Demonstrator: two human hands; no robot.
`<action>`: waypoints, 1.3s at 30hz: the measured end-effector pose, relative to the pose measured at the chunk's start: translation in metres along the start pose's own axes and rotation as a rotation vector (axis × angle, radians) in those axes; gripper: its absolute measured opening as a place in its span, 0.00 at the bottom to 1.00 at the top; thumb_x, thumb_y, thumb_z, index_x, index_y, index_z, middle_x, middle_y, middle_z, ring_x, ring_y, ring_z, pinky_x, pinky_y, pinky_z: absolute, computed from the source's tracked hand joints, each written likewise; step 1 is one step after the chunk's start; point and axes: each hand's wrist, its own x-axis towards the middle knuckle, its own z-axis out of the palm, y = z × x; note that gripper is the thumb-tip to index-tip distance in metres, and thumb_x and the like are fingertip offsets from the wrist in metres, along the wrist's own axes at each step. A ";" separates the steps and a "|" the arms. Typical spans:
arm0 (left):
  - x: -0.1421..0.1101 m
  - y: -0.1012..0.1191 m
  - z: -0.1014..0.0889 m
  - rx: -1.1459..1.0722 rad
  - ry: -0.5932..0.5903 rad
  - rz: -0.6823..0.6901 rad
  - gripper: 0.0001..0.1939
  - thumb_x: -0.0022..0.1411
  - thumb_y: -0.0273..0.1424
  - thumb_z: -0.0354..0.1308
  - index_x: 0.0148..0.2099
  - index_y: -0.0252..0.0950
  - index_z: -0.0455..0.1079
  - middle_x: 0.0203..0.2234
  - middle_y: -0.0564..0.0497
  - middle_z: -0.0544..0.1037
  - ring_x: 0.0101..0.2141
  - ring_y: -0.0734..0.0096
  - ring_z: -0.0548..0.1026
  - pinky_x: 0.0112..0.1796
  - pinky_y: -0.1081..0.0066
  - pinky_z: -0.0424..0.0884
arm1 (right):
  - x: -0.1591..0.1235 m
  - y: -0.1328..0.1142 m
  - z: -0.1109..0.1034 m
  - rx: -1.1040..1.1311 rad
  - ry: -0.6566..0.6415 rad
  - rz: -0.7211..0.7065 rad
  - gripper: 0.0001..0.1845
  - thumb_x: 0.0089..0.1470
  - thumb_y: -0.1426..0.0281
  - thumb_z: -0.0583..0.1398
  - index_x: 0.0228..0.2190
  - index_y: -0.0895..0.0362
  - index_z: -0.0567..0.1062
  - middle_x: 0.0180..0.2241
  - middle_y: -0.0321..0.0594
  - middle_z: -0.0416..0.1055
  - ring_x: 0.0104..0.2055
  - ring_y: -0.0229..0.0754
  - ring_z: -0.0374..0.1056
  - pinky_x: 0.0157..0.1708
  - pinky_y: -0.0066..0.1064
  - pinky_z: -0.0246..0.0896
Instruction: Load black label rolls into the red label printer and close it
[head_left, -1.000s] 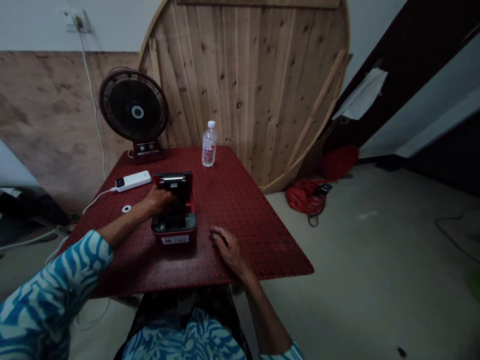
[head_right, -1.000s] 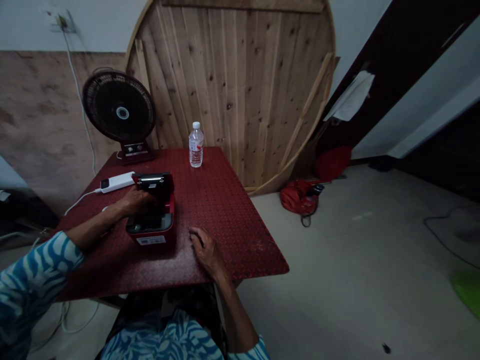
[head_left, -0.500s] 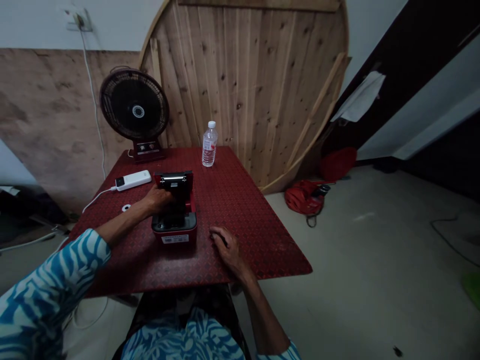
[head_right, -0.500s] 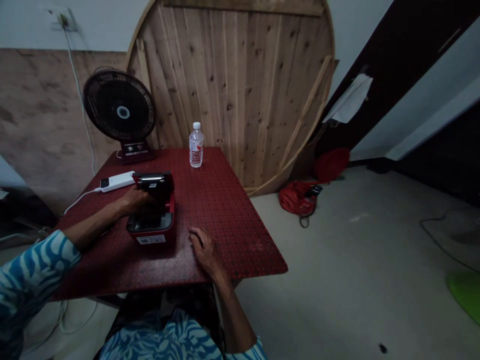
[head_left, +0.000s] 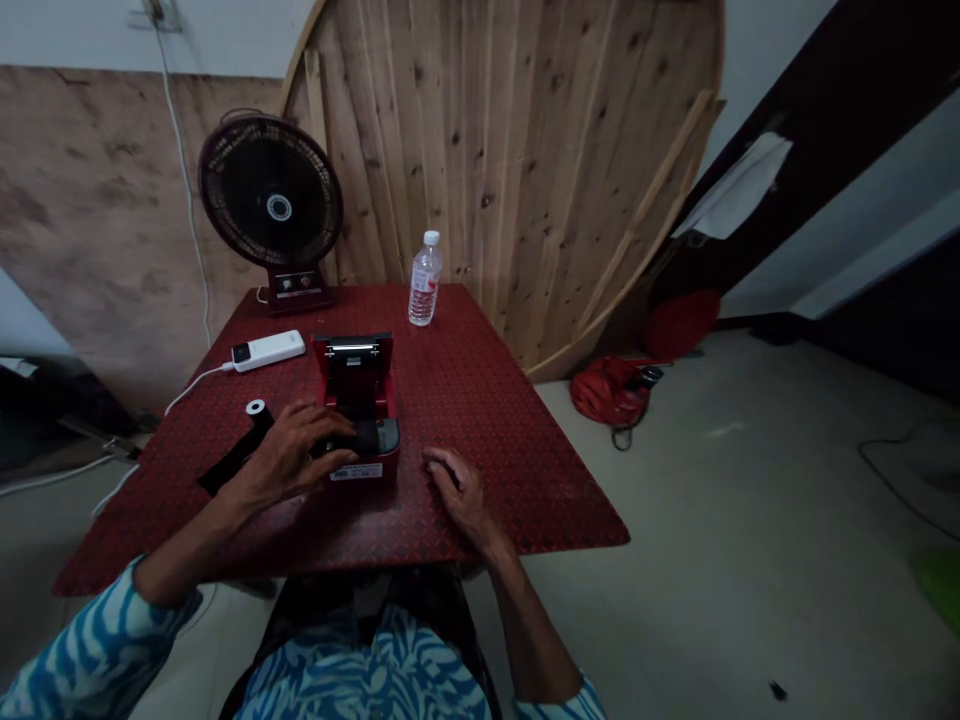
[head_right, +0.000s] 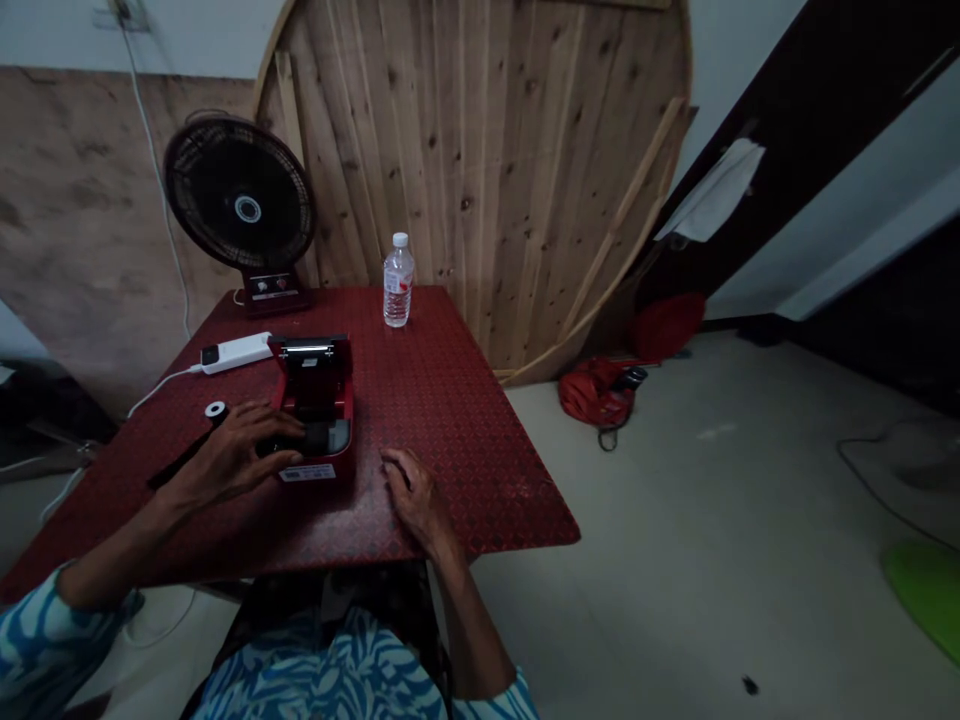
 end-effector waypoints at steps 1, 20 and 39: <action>0.000 -0.001 0.001 0.003 0.013 0.011 0.15 0.61 0.42 0.55 0.45 0.39 0.73 0.41 0.47 0.79 0.45 0.61 0.74 0.54 0.56 0.59 | 0.000 0.001 0.000 -0.001 0.002 0.003 0.13 0.57 0.67 0.52 0.40 0.53 0.74 0.38 0.41 0.75 0.42 0.42 0.71 0.44 0.35 0.65; -0.022 0.028 0.016 0.230 0.162 0.168 0.12 0.63 0.25 0.51 0.45 0.41 0.72 0.38 0.50 0.78 0.40 0.67 0.73 0.55 0.54 0.54 | 0.055 -0.025 0.003 0.222 0.100 0.151 0.20 0.55 0.59 0.54 0.47 0.54 0.71 0.47 0.45 0.72 0.48 0.45 0.69 0.49 0.40 0.63; -0.036 0.024 0.024 -0.124 0.382 0.051 0.09 0.62 0.29 0.54 0.45 0.40 0.71 0.41 0.49 0.78 0.46 0.66 0.73 0.56 0.57 0.58 | 0.088 -0.039 0.037 0.392 0.165 0.134 0.16 0.47 0.62 0.60 0.39 0.52 0.75 0.44 0.40 0.72 0.47 0.44 0.67 0.48 0.37 0.61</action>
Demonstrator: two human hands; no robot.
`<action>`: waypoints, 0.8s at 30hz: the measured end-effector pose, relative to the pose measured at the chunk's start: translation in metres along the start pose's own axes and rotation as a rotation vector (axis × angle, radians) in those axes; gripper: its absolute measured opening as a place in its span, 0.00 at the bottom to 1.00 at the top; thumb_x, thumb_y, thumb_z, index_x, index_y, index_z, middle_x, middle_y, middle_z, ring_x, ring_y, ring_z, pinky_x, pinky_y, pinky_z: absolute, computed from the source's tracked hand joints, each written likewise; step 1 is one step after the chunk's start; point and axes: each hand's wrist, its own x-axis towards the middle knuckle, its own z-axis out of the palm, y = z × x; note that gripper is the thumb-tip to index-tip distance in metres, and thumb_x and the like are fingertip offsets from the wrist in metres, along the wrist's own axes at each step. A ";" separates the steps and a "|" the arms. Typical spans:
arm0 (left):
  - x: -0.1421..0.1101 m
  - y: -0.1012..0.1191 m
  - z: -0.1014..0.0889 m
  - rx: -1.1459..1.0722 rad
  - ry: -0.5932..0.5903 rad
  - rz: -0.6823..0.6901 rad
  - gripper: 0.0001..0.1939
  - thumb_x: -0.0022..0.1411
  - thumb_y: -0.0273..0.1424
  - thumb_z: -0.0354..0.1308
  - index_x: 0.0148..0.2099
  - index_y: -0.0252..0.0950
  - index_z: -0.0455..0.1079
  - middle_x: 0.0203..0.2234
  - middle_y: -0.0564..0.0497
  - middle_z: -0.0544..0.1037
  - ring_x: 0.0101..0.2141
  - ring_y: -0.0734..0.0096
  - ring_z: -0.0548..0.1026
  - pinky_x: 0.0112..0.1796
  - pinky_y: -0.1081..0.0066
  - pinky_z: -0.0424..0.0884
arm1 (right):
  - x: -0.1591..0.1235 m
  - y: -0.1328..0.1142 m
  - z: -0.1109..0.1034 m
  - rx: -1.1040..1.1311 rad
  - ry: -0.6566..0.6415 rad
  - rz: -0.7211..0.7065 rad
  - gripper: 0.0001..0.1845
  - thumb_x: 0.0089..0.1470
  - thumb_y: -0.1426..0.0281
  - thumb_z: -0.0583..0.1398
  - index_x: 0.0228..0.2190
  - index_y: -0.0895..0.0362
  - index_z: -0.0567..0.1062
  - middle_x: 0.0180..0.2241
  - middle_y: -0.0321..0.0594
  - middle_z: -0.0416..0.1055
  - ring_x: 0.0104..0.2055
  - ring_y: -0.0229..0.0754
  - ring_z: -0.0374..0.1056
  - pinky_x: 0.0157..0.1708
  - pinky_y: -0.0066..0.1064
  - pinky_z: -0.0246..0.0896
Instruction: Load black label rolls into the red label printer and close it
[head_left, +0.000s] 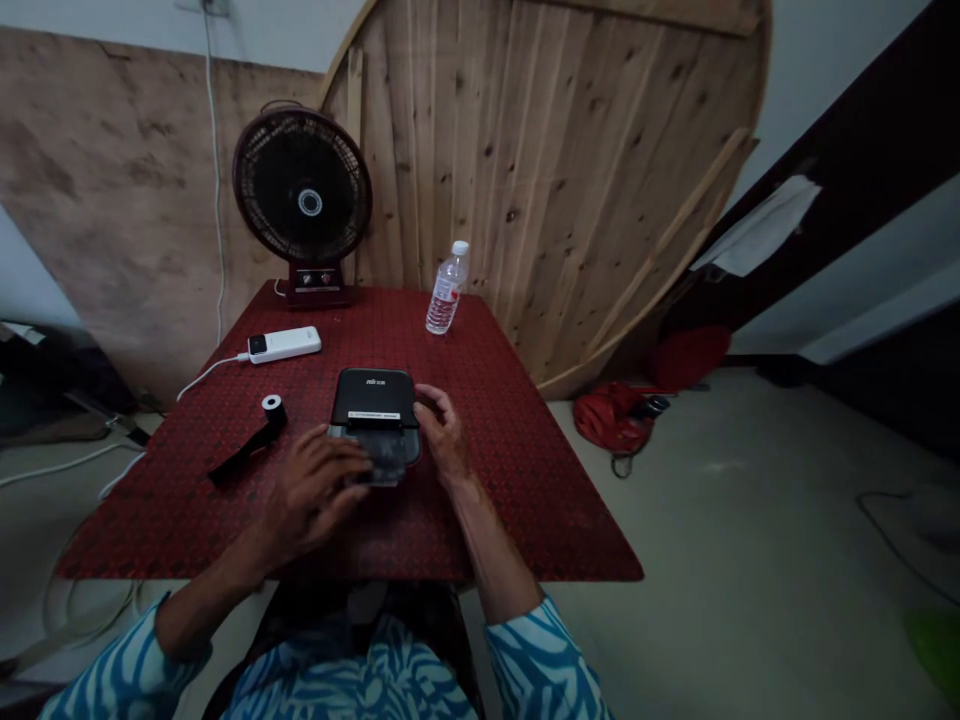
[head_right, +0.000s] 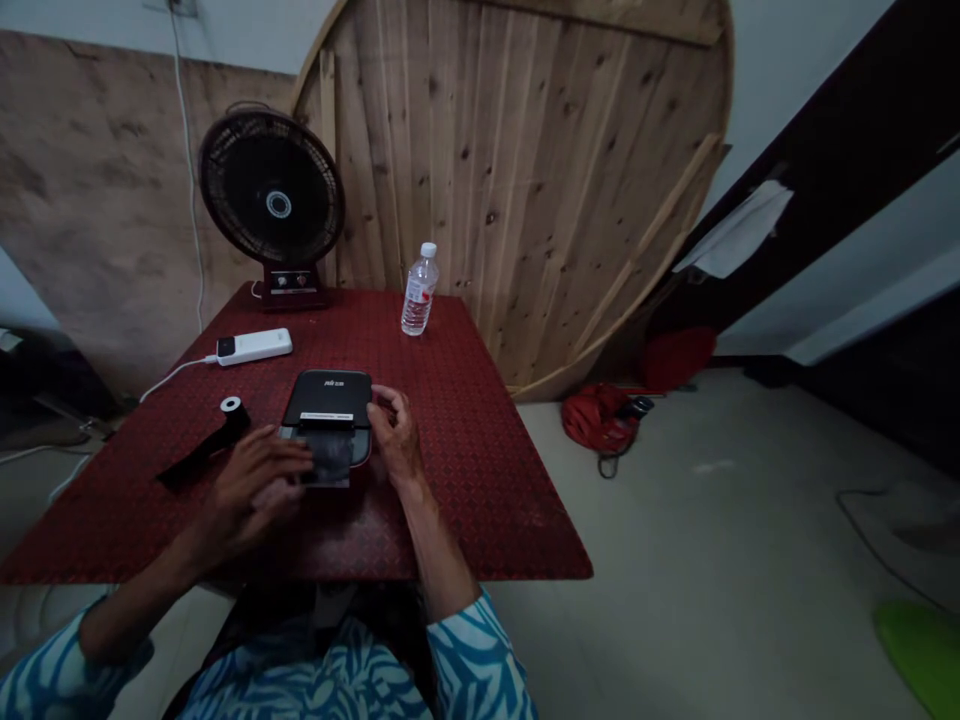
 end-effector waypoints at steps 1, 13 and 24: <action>0.002 -0.005 -0.001 -0.067 0.058 -0.109 0.10 0.63 0.30 0.53 0.46 0.40 0.71 0.42 0.48 0.77 0.47 0.66 0.73 0.55 0.58 0.60 | -0.001 0.001 0.002 0.032 -0.002 0.037 0.17 0.47 0.62 0.60 0.41 0.52 0.74 0.43 0.39 0.72 0.46 0.44 0.67 0.47 0.37 0.61; 0.041 -0.044 0.022 -0.906 0.283 -0.946 0.34 0.47 0.31 0.61 0.58 0.35 0.61 0.56 0.41 0.68 0.56 0.54 0.65 0.55 0.60 0.62 | 0.001 0.003 0.005 0.004 -0.042 0.039 0.19 0.49 0.65 0.57 0.45 0.52 0.72 0.45 0.39 0.71 0.48 0.44 0.67 0.49 0.39 0.61; 0.034 -0.046 0.026 -0.968 0.333 -0.958 0.31 0.47 0.30 0.63 0.56 0.36 0.65 0.52 0.43 0.72 0.52 0.57 0.70 0.50 0.65 0.67 | 0.003 0.006 0.010 -0.065 -0.085 -0.063 0.23 0.50 0.69 0.53 0.49 0.51 0.69 0.51 0.41 0.65 0.54 0.44 0.62 0.56 0.42 0.57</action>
